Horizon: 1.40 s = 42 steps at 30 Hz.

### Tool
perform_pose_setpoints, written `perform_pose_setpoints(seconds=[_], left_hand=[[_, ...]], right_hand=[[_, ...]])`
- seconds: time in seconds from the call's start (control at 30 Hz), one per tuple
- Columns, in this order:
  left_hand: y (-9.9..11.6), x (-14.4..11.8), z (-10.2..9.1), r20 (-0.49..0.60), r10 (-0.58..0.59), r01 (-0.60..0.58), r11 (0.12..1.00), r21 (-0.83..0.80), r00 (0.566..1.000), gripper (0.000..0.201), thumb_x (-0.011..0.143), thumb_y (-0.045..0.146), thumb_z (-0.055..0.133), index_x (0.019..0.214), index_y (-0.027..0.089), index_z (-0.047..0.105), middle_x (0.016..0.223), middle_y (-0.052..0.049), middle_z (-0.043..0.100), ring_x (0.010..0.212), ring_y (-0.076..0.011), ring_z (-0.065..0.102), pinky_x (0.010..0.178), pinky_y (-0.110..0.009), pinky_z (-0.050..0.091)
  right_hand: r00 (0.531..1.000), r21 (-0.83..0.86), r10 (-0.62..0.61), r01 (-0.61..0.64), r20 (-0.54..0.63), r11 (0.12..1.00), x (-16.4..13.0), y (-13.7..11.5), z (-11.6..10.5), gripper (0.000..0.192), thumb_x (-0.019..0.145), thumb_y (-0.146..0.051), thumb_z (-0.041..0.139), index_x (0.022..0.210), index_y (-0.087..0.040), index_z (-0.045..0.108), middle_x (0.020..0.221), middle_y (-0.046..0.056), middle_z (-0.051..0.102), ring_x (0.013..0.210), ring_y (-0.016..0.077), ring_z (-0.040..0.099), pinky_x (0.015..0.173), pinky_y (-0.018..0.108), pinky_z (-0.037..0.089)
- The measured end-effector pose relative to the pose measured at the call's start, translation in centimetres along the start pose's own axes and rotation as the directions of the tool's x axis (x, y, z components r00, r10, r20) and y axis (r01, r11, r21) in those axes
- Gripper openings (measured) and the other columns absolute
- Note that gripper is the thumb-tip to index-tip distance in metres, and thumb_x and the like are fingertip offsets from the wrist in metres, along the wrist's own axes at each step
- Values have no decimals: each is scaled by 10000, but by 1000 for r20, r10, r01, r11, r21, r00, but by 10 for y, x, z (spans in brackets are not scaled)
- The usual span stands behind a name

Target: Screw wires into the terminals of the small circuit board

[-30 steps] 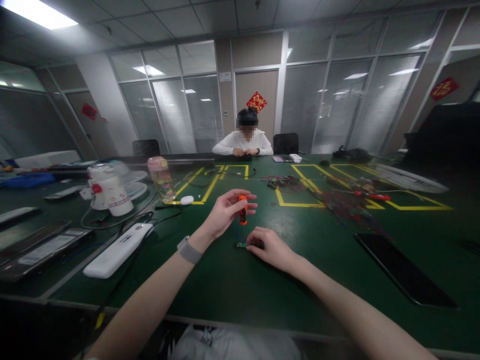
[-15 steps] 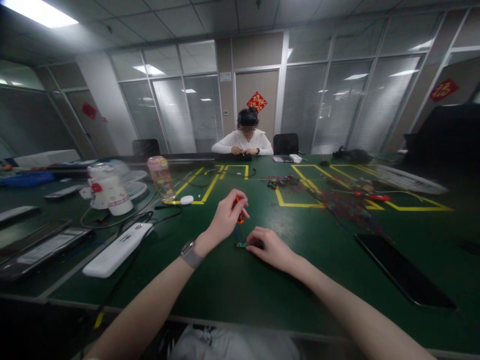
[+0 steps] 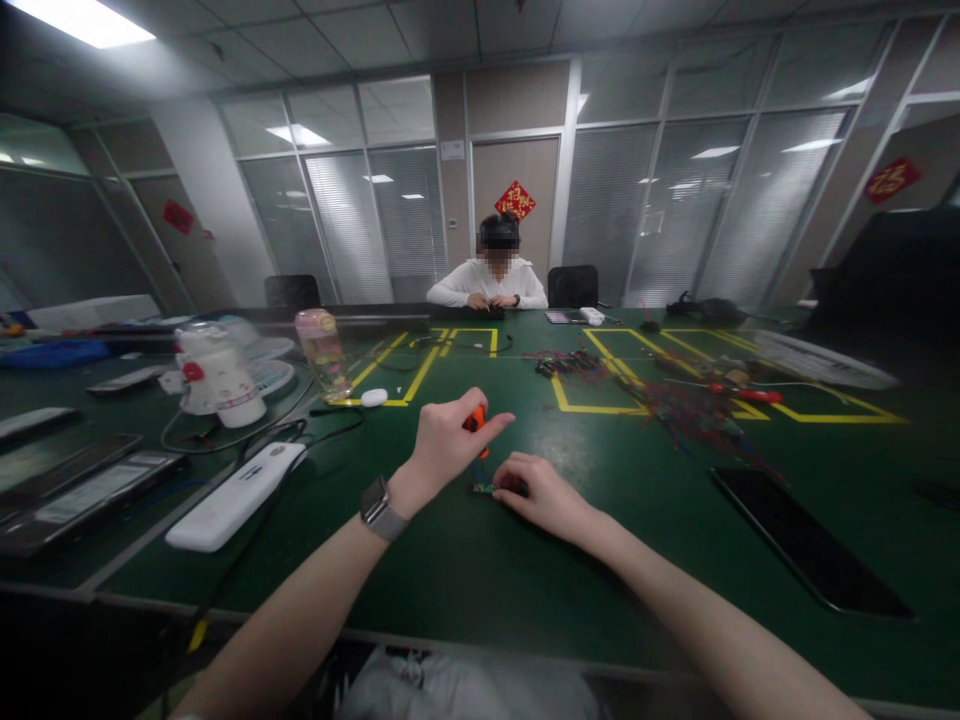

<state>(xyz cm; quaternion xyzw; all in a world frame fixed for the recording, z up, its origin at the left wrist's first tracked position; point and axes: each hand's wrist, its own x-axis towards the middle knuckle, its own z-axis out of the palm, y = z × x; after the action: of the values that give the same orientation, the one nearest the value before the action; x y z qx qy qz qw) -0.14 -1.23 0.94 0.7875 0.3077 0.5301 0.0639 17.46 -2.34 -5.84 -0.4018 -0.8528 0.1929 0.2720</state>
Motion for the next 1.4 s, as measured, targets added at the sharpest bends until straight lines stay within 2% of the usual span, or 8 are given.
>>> perform_pose_setpoints(seconds=[0.13,0.23,0.33,0.4,0.57,0.93,1.23,1.4], left_hand=[[-2,2,-6,68,-66,68,997,-25,996,252,931,300,427,732,201,545,559,17,512,516,-130,469,559,-237,288],[-3,5,-6,160,-129,166,955,-246,979,292,949,279,340,787,185,564,716,-23,635,650,-146,578,651,-243,417],[-3,9,-3,279,-165,302,764,-571,946,287,937,340,376,850,154,576,907,-78,673,810,-176,650,744,-288,503],[-4,10,-2,332,-168,354,673,-650,928,290,922,381,425,901,139,582,993,-102,658,829,-188,676,722,-289,528],[-6,8,-1,311,-174,322,787,-527,934,286,931,410,447,991,159,571,928,-68,665,627,-115,660,564,-197,491],[-7,6,1,269,-207,317,816,-483,941,292,886,437,535,994,175,602,888,-30,626,580,-94,638,509,-171,471],[-9,5,3,237,-198,289,842,-456,951,306,891,443,528,1011,178,622,994,-42,616,604,-83,627,534,-183,506],[-10,7,1,153,-93,135,945,-298,984,249,921,373,507,992,180,648,987,-40,644,732,-112,598,695,-230,501]], right_hand=[[1000,-6,-1,1,3,1000,0,-2,-1,94,845,-248,602,858,-175,661,818,30,605,730,154,577,689,274,473],[1000,1,7,-7,6,1000,0,-3,-2,92,846,-243,602,864,-176,663,820,28,605,732,154,581,683,268,470],[1000,-1,12,-12,2,1000,0,-4,-2,86,843,-244,606,856,-179,662,812,26,609,726,155,581,676,267,468],[1000,-5,10,-10,-4,1000,1,-4,-1,86,842,-247,608,849,-179,659,805,25,610,723,155,579,675,269,468],[1000,-9,3,-3,-1,1000,0,-3,-1,88,843,-248,605,859,-182,661,813,27,610,728,157,580,680,272,469],[1000,-15,-5,5,5,1000,0,-2,-1,90,851,-245,598,859,-177,655,818,31,607,735,157,578,677,269,463],[1000,-10,0,0,6,1000,0,-4,-1,80,845,-224,601,859,-170,658,808,29,603,722,153,576,666,263,456],[1000,-10,6,-6,7,1000,0,-6,-2,75,844,-217,603,858,-169,658,816,32,604,725,154,574,669,264,456]])
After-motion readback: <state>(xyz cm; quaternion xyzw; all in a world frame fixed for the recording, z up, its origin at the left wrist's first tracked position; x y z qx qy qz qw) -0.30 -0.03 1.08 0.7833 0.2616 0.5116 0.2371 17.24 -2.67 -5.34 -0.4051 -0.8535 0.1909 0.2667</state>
